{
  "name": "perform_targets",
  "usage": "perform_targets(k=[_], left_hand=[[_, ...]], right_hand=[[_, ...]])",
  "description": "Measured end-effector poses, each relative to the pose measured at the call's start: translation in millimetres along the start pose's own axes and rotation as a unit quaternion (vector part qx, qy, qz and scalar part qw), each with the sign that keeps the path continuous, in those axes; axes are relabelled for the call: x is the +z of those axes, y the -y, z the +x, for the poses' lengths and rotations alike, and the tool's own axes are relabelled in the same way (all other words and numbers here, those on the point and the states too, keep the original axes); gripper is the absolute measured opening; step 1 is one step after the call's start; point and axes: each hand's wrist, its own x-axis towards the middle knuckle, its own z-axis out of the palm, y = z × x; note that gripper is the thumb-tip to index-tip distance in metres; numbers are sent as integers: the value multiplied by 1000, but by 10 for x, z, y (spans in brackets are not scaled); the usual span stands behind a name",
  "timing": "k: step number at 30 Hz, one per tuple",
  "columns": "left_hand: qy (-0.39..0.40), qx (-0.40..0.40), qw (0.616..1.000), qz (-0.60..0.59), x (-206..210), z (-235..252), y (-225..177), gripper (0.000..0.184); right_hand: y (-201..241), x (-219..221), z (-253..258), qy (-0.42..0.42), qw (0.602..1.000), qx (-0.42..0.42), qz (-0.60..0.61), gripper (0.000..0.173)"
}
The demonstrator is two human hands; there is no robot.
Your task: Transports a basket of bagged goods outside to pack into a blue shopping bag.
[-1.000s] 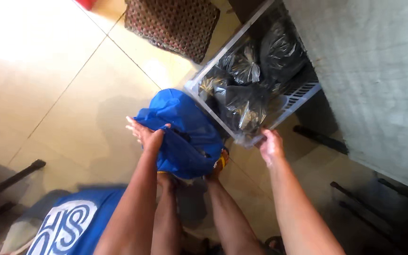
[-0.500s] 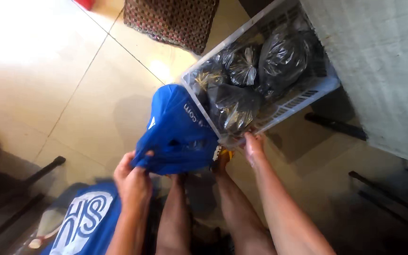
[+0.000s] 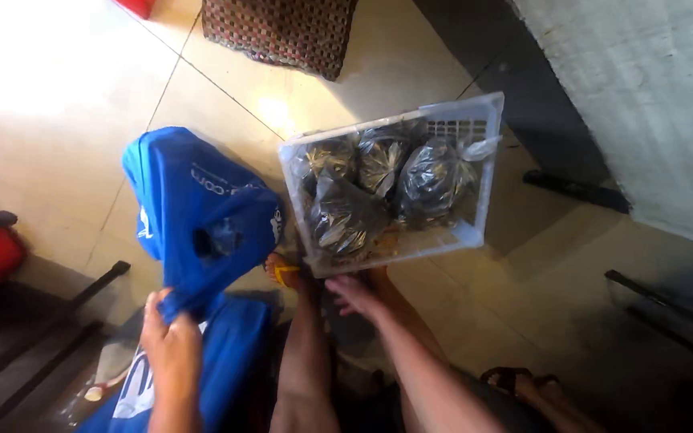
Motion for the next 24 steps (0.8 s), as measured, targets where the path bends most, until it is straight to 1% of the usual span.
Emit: perform_targets(k=[1, 2, 3, 4, 5, 6, 7, 8, 9, 10, 11, 12, 13, 14, 15, 16, 18, 19, 20, 22, 24], left_hand=[[55, -17, 994, 90, -30, 103, -28, 40], [112, -34, 981, 157, -39, 198, -83, 39], [163, -40, 965, 203, -29, 270, -133, 37], [201, -22, 953, 226, -9, 318, -161, 34], [231, 20, 948, 220, 10, 352, -145, 32], [243, 91, 947, 190, 42, 385, -80, 29], [238, 163, 946, 150, 94, 412, -6, 28], [233, 203, 945, 104, 145, 434, 43, 28], [237, 212, 947, 50, 191, 458, 72, 27], [253, 189, 949, -12, 239, 469, 78, 24], [279, 139, 947, -71, 307, 470, 60, 21], [312, 66, 939, -128, 413, 476, 17, 25], [347, -20, 923, -164, 551, 496, -31, 35], [367, -96, 906, -187, 723, 519, -60, 48], [358, -161, 895, -211, 926, 533, -50, 57], [320, -212, 890, -245, 1134, 540, -14, 62], [239, -269, 873, -330, 1486, 592, 48, 65], [219, -267, 876, -338, 1635, 619, 44, 64], [216, -235, 896, -307, 1766, 620, 22, 61], [229, -137, 949, -170, 1932, 575, -66, 52], [215, -69, 974, -35, 2007, 510, -171, 54]], right_hand=[[11, 12, -26, 33, 995, -21, -90, 49], [36, -5, -86, 18, 982, -68, -176, 43], [66, -58, -174, -39, 960, -139, -241, 37], [80, -156, -246, -120, 929, -226, -267, 34], [79, -305, -273, -209, 892, -312, -251, 33], [104, -514, -295, -290, 851, -376, -225, 32], [148, -774, -346, -361, 813, -404, -212, 33], [189, -1068, -413, -419, 786, -405, -207, 35], [229, -1372, -456, -466, 767, -392, -201, 40], [261, -1662, -469, -501, 761, -367, -189, 48], [279, -1924, -452, -522, 765, -333, -175, 57], [306, -2146, -415, -525, 784, -294, -152, 65], [343, -2318, -366, -507, 811, -260, -130, 67], [391, -2430, -315, -491, 832, -230, -118, 61], [438, -2500, -271, -476, 845, -212, -120, 52], [469, -2551, -229, -464, 852, -204, -133, 49], [470, -2634, -141, -456, 849, -222, -145, 48], [456, -2657, -112, -459, 847, -233, -137, 48], [451, -2658, -92, -464, 843, -243, -120, 46], [433, -2626, -60, -477, 831, -276, -71, 41], [407, -2582, -30, -502, 798, -330, -35, 35]])
